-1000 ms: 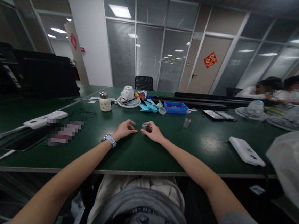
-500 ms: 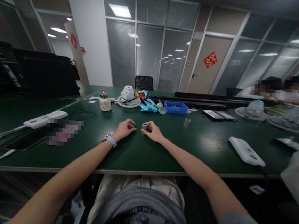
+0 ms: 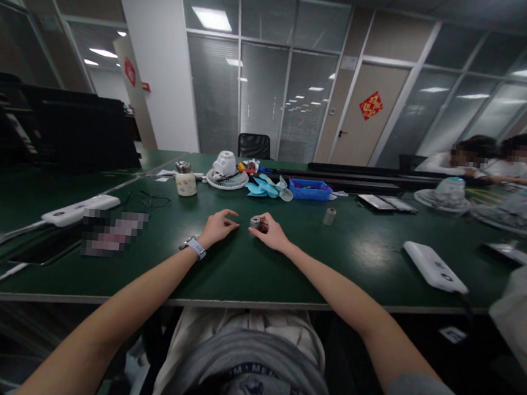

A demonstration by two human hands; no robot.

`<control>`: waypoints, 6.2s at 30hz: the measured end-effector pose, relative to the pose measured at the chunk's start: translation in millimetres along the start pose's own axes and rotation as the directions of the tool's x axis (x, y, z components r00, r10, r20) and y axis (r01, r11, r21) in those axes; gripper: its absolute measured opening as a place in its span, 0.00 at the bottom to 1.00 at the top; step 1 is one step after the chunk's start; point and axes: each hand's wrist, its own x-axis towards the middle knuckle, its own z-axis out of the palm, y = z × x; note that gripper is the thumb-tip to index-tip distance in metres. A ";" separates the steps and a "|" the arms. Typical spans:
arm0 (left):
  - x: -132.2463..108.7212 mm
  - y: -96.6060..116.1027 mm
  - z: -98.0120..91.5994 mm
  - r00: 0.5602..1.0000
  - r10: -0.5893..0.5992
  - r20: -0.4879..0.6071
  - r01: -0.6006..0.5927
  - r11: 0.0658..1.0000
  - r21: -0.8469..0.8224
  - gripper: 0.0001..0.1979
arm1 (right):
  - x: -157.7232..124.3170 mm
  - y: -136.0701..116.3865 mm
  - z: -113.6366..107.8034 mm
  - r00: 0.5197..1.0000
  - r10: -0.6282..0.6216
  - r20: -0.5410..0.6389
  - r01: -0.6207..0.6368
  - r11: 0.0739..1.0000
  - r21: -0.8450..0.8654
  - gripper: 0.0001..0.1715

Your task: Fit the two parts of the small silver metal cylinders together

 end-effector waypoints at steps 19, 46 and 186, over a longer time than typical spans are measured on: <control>6.4 -9.3 2.8 0.997 -0.072 -0.008 0.072 0.997 0.010 0.12 | 0.9 2.0 -0.2 1.000 -0.008 0.009 0.008 1.000 -0.010 0.22; 5.5 -6.2 2.6 0.999 -0.044 -0.026 0.044 0.999 0.013 0.11 | 11.3 9.4 2.2 0.943 0.324 -0.074 -0.285 0.901 0.327 0.23; 7.0 -7.8 4.1 0.980 -0.112 -0.166 0.110 0.994 -0.026 0.20 | -22.7 47.3 -233.4 0.533 0.065 -0.843 -0.782 0.419 -0.462 0.16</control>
